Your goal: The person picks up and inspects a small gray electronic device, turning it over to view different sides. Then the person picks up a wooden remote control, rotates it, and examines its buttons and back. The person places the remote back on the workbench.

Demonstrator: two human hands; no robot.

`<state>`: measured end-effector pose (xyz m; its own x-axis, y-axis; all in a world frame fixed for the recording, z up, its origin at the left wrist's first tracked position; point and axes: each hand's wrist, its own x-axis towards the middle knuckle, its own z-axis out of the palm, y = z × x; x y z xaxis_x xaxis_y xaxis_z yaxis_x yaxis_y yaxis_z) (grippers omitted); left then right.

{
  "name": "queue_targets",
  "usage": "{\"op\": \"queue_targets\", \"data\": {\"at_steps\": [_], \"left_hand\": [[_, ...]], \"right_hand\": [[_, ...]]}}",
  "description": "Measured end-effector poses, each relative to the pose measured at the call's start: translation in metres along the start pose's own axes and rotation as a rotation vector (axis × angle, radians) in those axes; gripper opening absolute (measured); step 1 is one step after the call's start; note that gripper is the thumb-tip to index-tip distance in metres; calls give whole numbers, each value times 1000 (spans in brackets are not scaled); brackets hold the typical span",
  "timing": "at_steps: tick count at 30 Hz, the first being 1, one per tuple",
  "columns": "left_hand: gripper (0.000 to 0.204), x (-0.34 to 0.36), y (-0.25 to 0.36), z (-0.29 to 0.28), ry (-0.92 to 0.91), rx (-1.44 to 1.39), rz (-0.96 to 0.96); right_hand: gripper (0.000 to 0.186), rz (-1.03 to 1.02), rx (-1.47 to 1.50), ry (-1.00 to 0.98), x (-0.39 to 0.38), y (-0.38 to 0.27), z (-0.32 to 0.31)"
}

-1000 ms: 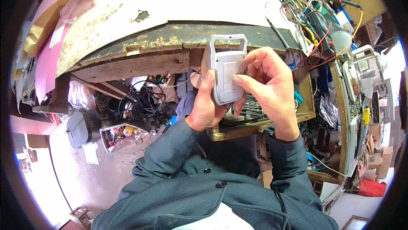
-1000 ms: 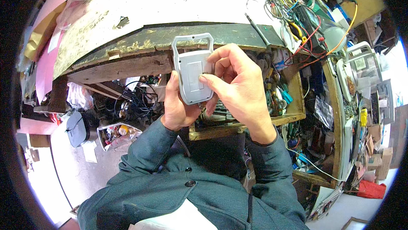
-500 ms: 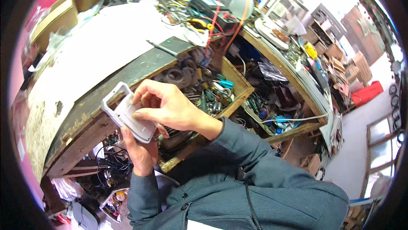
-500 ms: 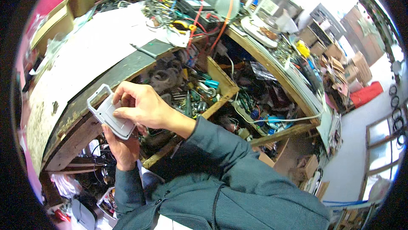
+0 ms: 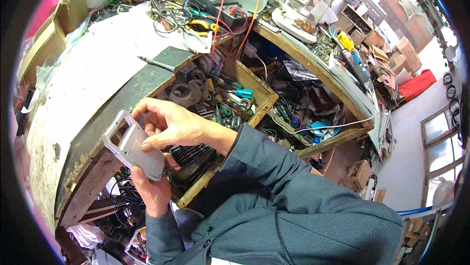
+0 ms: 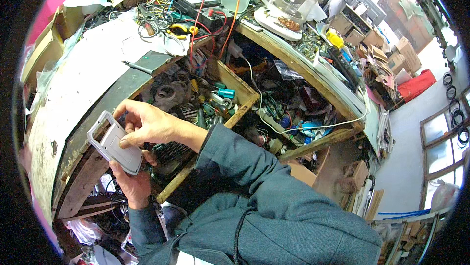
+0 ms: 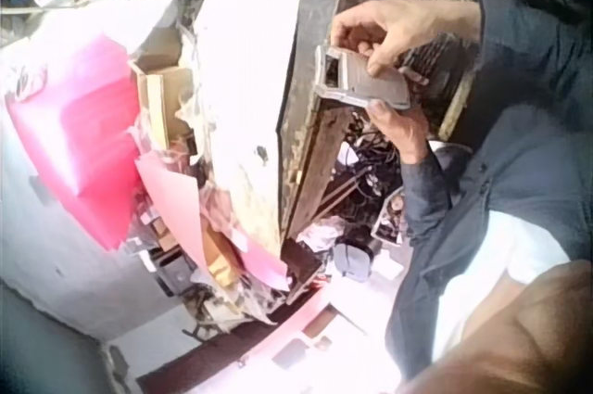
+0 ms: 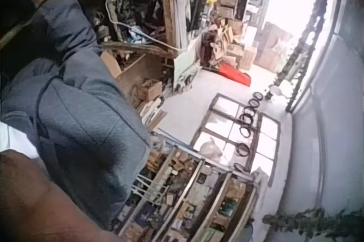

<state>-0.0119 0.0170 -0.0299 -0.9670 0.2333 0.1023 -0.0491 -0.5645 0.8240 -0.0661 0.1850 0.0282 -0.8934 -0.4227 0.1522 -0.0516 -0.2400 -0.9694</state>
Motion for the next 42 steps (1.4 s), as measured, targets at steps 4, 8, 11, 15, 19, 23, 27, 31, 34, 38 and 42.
{"op": "queue_targets", "data": {"at_steps": [4, 8, 11, 15, 19, 23, 27, 31, 34, 38, 42], "left_hand": [[85, -1, -1, 0, 15, 15, -4], [86, -1, 2, 9, 64, 1, 32], [87, 1, -2, 5, 83, 10, -21], [85, 0, 3, 4, 28, -26, -22], [84, -2, 0, 2, 151, -18, -55], [83, -1, 6, 3, -39, -26, -85], [72, -1, 13, 14, 3, 13, -41], [63, -1, 21, 20, 13, 51, -26], [52, -1, 23, 15, -27, -6, -39], [43, 2, 23, 14, -58, -85, -83], [43, -1, 27, 13, -67, -63, -42]], "right_hand": [[49, -50, -78, -57, -1, 4, -1], [45, -30, -3, -87, -3, 1, 2], [48, -64, -24, -77, -2, 4, 0], [49, -35, -73, -64, -7, -5, 5], [47, -2, -349, -20, -9, -4, 5], [40, -19, -92, 68, -13, 0, 6], [33, -5, -24, 124, -15, -7, 8], [29, 3, 12, 157, -14, -9, 11], [26, 24, -14, 169, -14, -7, 11], [23, 50, -18, 203, -15, -3, 10], [25, 66, -66, 179, -12, -6, 13]]}}
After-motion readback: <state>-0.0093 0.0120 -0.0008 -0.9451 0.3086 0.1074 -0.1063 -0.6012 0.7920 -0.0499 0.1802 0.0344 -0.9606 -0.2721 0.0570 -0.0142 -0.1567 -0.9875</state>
